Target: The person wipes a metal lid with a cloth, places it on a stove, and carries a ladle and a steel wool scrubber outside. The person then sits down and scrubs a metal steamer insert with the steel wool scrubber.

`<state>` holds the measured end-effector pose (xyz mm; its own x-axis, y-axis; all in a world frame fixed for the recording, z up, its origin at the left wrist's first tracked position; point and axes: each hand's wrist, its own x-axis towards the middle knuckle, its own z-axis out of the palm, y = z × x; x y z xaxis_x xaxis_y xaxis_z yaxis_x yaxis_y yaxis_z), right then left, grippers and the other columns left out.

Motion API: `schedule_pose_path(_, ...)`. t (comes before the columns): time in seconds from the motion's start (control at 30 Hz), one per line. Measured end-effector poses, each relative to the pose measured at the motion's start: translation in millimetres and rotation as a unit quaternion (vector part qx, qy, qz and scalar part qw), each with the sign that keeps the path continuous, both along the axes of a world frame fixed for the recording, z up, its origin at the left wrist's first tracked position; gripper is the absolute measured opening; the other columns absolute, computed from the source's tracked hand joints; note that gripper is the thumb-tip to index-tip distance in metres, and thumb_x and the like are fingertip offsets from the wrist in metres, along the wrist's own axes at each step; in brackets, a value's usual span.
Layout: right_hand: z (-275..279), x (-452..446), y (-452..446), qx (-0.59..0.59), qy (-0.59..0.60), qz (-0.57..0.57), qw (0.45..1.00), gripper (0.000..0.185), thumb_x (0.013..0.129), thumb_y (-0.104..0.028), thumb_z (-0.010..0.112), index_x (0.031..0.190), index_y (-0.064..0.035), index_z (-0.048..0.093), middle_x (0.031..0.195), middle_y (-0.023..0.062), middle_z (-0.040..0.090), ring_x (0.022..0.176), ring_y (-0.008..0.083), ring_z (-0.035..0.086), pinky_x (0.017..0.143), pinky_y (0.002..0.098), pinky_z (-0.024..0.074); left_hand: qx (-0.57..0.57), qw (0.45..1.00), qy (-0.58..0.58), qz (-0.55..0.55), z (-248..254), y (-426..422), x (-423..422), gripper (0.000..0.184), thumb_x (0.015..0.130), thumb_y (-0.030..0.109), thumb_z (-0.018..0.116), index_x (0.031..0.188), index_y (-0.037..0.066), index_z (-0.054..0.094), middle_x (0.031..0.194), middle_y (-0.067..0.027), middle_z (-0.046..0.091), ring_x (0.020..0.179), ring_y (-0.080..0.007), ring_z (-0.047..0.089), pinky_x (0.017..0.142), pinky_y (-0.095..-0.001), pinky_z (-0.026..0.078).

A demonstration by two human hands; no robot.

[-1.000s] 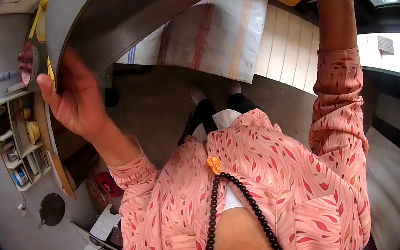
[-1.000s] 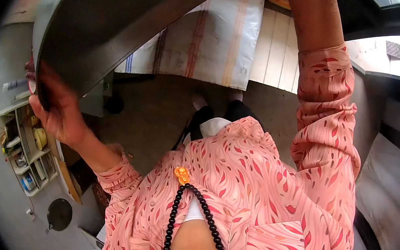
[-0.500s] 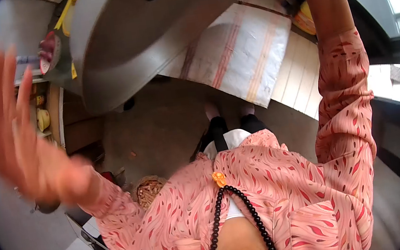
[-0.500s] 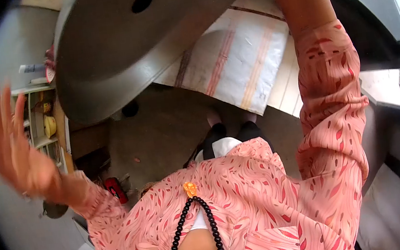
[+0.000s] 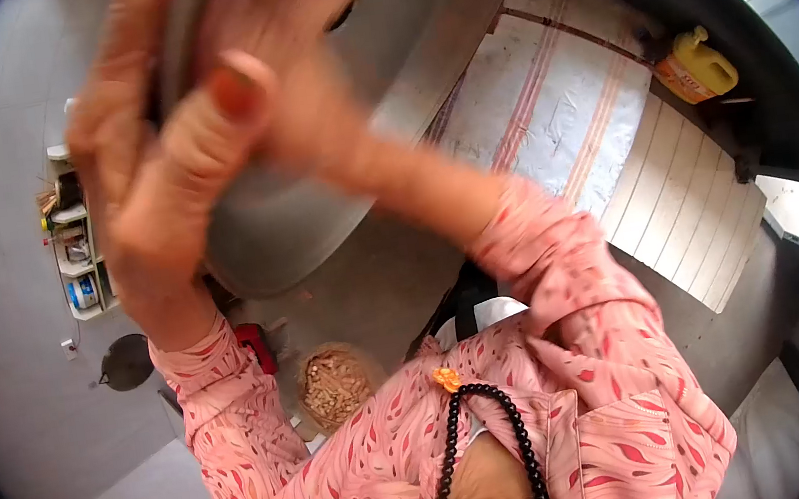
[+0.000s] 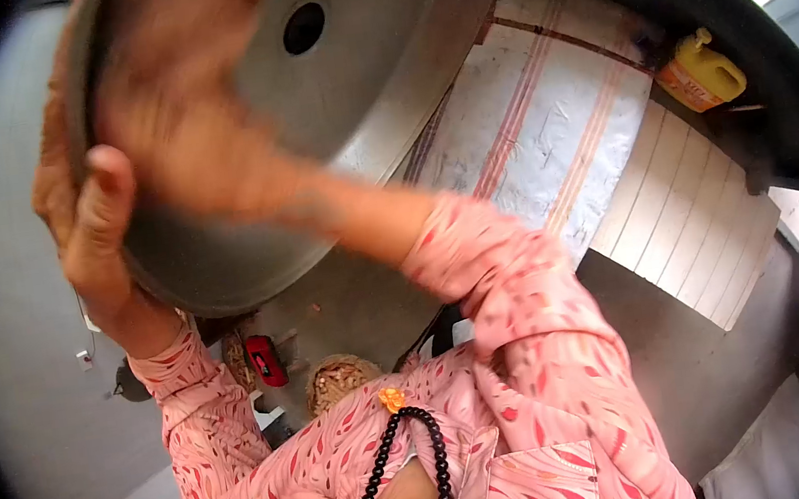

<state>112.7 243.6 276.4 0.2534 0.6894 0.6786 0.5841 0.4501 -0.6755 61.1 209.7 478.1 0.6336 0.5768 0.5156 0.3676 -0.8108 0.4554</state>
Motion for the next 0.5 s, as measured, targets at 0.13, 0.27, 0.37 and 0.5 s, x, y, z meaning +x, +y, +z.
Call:
schedule_pose_path(0.13, -8.8, -80.5, -73.6, 0.044, -0.016, 0.21, 0.977, 0.027, 0.075, -0.03, 0.053, 0.086, -0.0059, 0.061, 0.077, 0.0116, 0.059, 0.077, 0.0258, 0.057, 0.066, 0.047, 0.0428, -0.021, 0.998, -0.005, 0.063, 11.0, 33.2, 12.5, 0.058, 0.084, 0.036, 0.059, 0.127, -0.002, 0.048, 0.127, -0.0175, 0.049, 0.117, -0.0261, 0.049, 0.101, -0.0354, 0.036)
schedule_pose_path(0.27, -57.8, -36.8, -82.0, 0.002, -0.063, 0.25, 0.966, 0.028, 0.073, -0.031, 0.053, 0.085, -0.0066, 0.061, 0.076, 0.0122, 0.058, 0.077, 0.0271, 0.056, 0.067, 0.0491, 0.042, 0.181, 0.974, 0.091, 0.106, 12.3, 26.5, -1.6, 0.039, 0.09, 0.026, 0.052, 0.122, 0.003, 0.053, 0.122, -0.0155, 0.053, 0.111, -0.0254, 0.054, 0.094, -0.0354, 0.044)
schedule_pose_path(0.37, -146.7, 19.5, -46.8, -0.236, -0.315, 0.24, 0.887, 0.027, 0.07, -0.026, 0.054, 0.083, -0.004, 0.064, 0.078, 0.013, 0.061, 0.072, 0.0281, 0.058, 0.068, 0.0506, 0.042, 0.243, 0.95, 0.102, 0.169, 1.9, 22.1, -6.5, 0.032, 0.093, 0.02, 0.048, 0.119, 0.004, 0.056, 0.117, -0.0149, 0.057, 0.106, -0.0251, 0.058, 0.089, -0.035, 0.05)
schedule_pose_path(0.5, -214.4, 96.9, 45.2, -0.259, -0.306, 0.035, 0.915, 0.018, 0.07, -0.012, 0.054, 0.081, -0.0048, 0.065, 0.082, 0.0118, 0.061, 0.071, 0.0296, 0.058, 0.067, 0.0466, 0.0447, 0.153, 0.942, -0.021, 0.297, -4.3, 10.9, -1.0, 0.032, 0.092, 0.018, 0.046, 0.113, -0.002, 0.058, 0.108, -0.0166, 0.061, 0.097, -0.0253, 0.062, 0.082, -0.0341, 0.053)
